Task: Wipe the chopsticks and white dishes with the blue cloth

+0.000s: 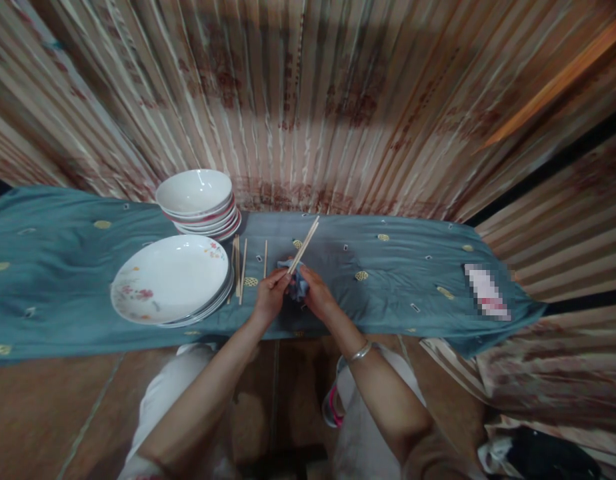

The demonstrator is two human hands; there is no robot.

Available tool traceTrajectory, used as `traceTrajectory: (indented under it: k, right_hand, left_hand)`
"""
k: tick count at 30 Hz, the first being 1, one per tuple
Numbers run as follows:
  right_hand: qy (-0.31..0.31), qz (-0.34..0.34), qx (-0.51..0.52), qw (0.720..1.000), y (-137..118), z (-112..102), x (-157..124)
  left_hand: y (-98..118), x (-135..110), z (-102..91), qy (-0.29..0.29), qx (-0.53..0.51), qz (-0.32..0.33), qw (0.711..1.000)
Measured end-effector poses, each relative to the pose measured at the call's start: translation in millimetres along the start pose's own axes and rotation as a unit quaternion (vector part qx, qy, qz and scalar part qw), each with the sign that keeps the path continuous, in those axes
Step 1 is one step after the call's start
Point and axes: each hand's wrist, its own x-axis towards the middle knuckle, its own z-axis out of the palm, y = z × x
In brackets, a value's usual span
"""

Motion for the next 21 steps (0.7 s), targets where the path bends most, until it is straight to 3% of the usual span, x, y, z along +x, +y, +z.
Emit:
traceTrajectory:
  k: [6, 10, 13, 16, 21]
  right_hand:
    - [0.038, -0.138, -0.188, 0.972, -21.0, -21.6, 1.8]
    - [0.042, -0.208, -0.247, 0.945, -29.9, -25.8, -3.1]
    - [0.016, -0.199, -0.256, 0.946, -26.8, -18.3, -9.5]
    - [-0.005, -0.14, -0.248, 0.959, -19.8, -8.9, -13.9]
    - [-0.046, -0.078, -0.145, 0.985, -13.2, -4.0, -10.0]
  left_hand:
    - [11.7, 2.1, -5.8, -0.003, -0.073, -0.092, 0.993]
    - [19.6, 2.1, -6.1, -0.013, -0.134, -0.141, 0.981]
    - [21.0, 1.2, -4.2, -0.018, -0.151, -0.155, 0.976]
    - [19.3, -0.2, -2.5, -0.033, -0.168, -0.164, 0.971]
    - [16.7, -0.9, -3.3, -0.052, -0.173, -0.162, 0.97]
